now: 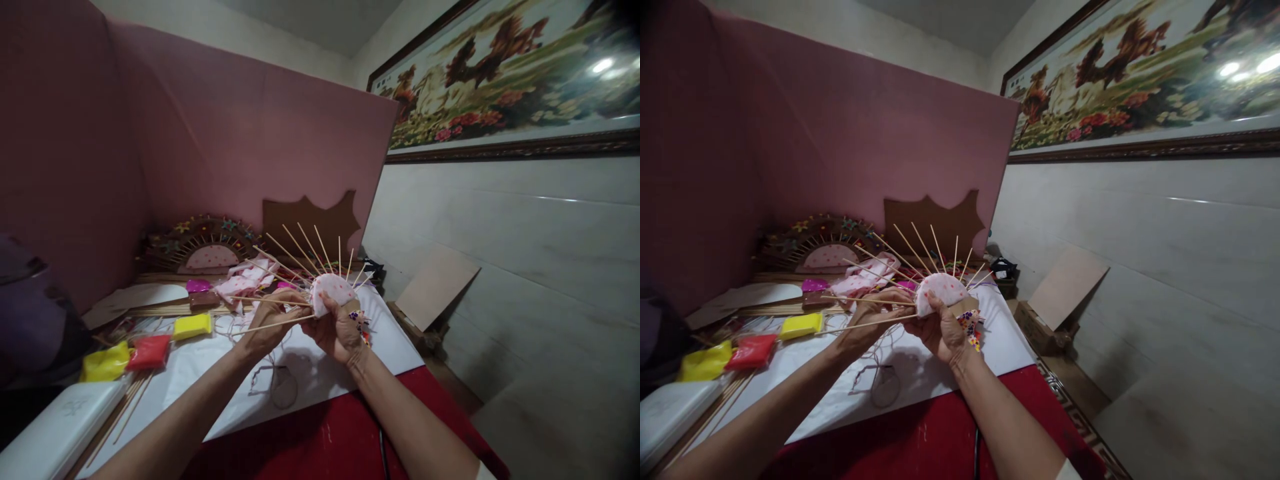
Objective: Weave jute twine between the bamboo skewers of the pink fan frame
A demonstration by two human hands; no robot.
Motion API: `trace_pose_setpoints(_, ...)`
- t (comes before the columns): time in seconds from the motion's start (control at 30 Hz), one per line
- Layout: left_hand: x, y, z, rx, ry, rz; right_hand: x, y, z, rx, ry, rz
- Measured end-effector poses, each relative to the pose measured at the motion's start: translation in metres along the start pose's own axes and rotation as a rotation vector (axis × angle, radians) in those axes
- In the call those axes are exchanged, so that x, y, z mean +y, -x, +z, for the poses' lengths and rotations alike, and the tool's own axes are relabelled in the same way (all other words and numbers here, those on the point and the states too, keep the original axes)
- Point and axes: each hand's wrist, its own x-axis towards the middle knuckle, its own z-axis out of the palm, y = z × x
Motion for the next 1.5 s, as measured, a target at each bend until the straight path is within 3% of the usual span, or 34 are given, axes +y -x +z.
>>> trace_pose_setpoints(0.27, -0.016, 0.0, -0.004, -0.074, -0.057, -0.071, 0.002, -0.001, -0.003, 0.113, 0.006, 0.039)
trace_pose_setpoints(0.43, -0.018, -0.001, -0.004, -0.06, -0.177, -0.016, 0.003, -0.002, -0.004, -0.01, -0.016, 0.115)
trace_pose_setpoints(0.53, -0.014, 0.0, -0.002, -0.079, -0.075, -0.033, 0.003, -0.001, -0.004, -0.035, -0.019, 0.123)
trace_pose_setpoints(0.7, -0.01, 0.0, -0.001, -0.017, 0.032, -0.084, 0.003, -0.001, -0.006, -0.034, -0.007, 0.147)
trace_pose_setpoints(0.93, -0.011, 0.0, -0.012, 0.002, -0.121, -0.079, 0.003, 0.002, -0.005, -0.059, -0.005, 0.198)
trace_pose_setpoints(1.1, -0.023, -0.005, -0.023, -0.049, -0.268, -0.05, 0.005, 0.003, -0.001, -0.031, -0.022, 0.086)
trace_pose_setpoints(1.27, -0.027, -0.008, -0.031, -0.057, -0.079, -0.218, 0.006, 0.002, -0.002, 0.043, -0.059, 0.006)
trace_pose_setpoints(1.43, -0.02, -0.007, -0.048, -0.207, 0.317, -0.449, 0.003, -0.001, -0.005, 0.086, -0.078, -0.042)
trace_pose_setpoints(1.5, -0.019, -0.006, -0.058, -0.216, 0.466, -0.502, 0.001, -0.002, -0.006, 0.097, -0.095, -0.059)
